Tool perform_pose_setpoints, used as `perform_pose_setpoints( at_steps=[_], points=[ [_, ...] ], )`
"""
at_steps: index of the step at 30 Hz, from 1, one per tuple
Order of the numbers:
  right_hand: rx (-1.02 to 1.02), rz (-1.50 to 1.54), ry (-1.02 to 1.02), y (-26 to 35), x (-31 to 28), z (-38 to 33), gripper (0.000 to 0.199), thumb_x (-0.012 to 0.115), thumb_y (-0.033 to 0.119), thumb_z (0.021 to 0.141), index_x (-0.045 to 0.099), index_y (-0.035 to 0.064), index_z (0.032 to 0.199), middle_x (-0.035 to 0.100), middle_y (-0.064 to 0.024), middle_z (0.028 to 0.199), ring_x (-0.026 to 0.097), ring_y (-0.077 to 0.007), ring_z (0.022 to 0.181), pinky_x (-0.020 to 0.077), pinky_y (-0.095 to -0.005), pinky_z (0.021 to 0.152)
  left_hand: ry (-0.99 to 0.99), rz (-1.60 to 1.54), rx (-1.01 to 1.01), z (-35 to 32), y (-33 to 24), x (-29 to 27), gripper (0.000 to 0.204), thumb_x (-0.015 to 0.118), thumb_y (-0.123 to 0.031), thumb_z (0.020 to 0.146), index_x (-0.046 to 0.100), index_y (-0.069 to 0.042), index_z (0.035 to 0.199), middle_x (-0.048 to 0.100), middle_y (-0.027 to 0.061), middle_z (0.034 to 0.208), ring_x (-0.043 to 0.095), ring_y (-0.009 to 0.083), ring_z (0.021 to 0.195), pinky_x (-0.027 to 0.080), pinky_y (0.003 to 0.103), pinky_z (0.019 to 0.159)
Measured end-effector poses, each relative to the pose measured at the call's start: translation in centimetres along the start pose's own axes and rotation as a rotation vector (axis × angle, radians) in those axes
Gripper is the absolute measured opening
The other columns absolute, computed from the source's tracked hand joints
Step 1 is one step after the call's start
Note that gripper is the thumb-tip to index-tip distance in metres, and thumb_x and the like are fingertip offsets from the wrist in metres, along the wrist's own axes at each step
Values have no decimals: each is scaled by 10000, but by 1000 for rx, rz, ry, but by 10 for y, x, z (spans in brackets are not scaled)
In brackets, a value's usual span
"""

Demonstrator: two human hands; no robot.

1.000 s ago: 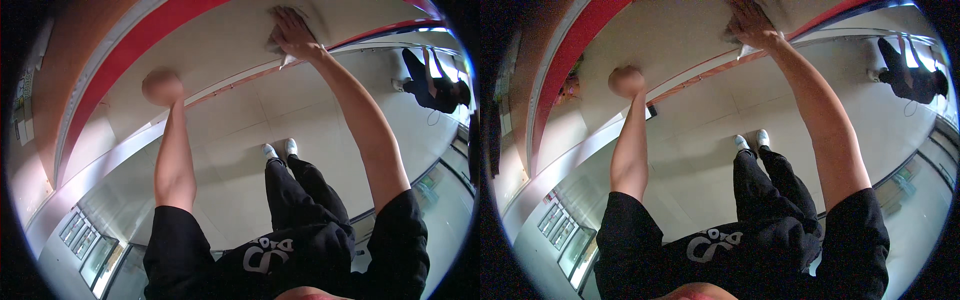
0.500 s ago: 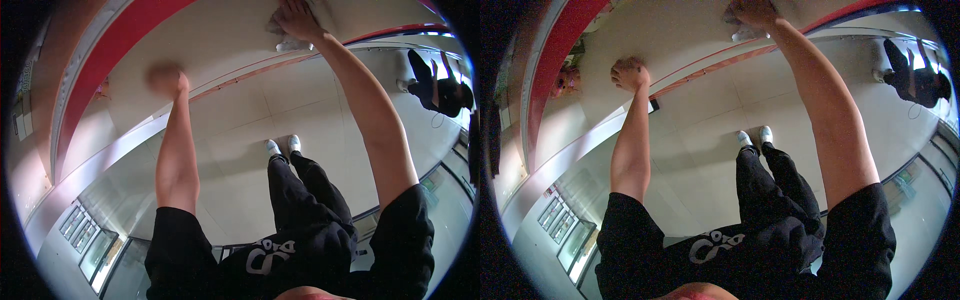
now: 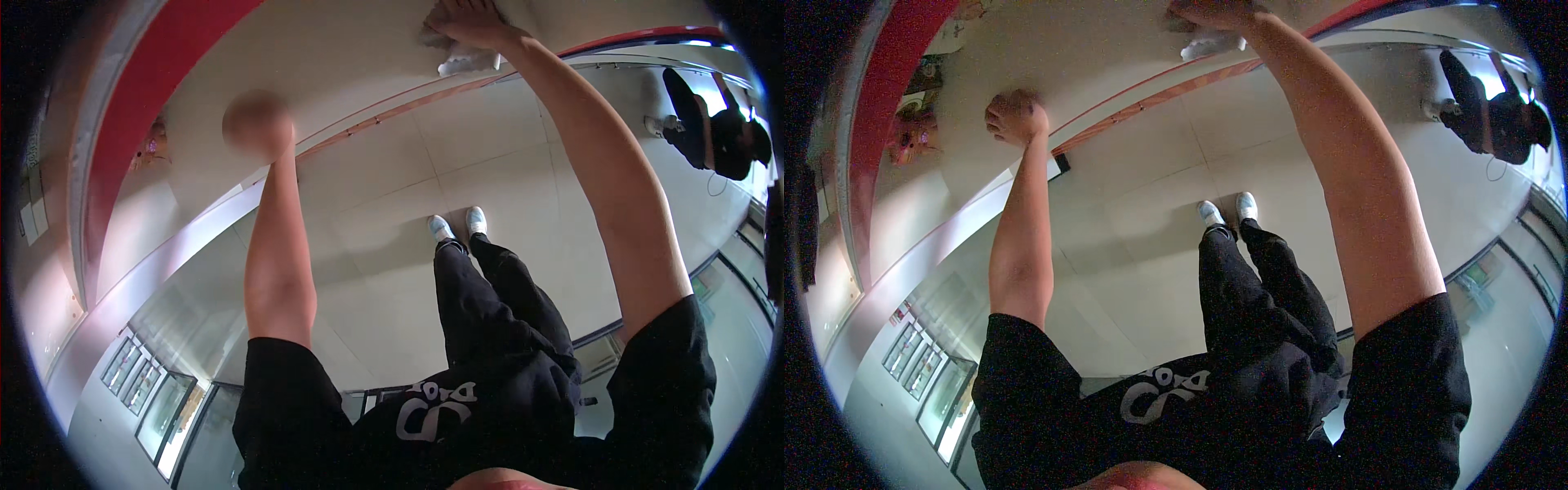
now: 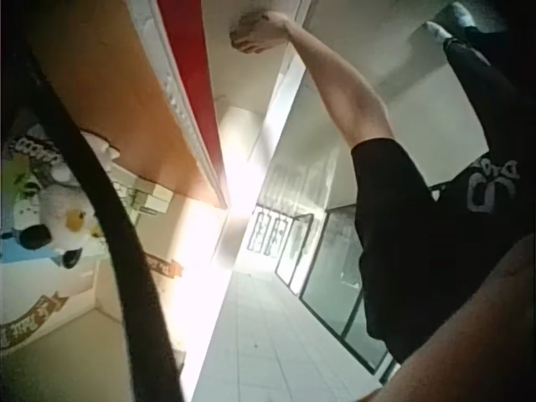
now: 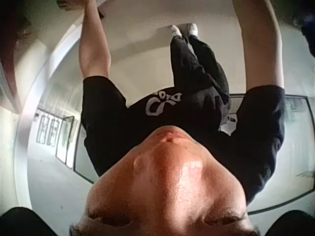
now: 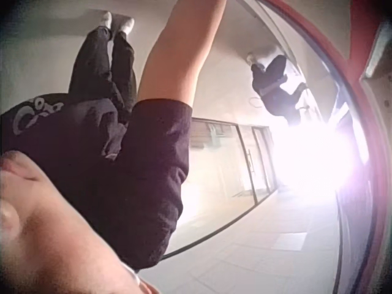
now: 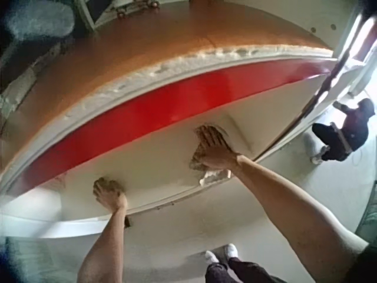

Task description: Wiping down shelves and storage lockers using a cloth and sponge.

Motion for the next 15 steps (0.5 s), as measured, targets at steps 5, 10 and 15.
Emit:
perform_pose_setpoints(
  at_steps=[5, 10, 15],
  points=[
    [307, -367, -677, -9, 40, 10, 871, 363, 525, 1033, 13, 34, 1661, 14, -217, 1729, -23, -421, 1595, 38, -539, 1274, 4, 97, 22, 2, 11, 0, 412, 562, -327, 913, 617, -35, 1198, 595, 178, 1282, 512, 378, 1197, 409, 481, 982],
    [-29, -290, -808, -42, 27, 15, 908, 386, 547, 1019, -7, 41, 1662, -7, -205, 1734, -45, -414, 1596, 40, -548, 1271, -46, 36, 46, 2, 8, 9, 405, 555, -334, 903, 622, -49, 1183, 605, 172, 1265, 518, 374, 1174, 415, 476, 963],
    [70, -487, -857, -37, 21, 18, 918, 393, 536, 1005, 12, 17, 1658, 10, -223, 1730, -29, -438, 1591, 46, -562, 1270, -69, 64, 39, 2, 11, 11, 393, 556, -328, 893, 625, -52, 1163, 617, 165, 1227, 522, 364, 1141, 416, 473, 955]
  ],
)
Point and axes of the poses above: each hand's wrist, its own z-axis towards the middle knuckle, its own x-axis out of the palm, y = z × x, the point moved 1 cm from there along z, towards the middle knuckle
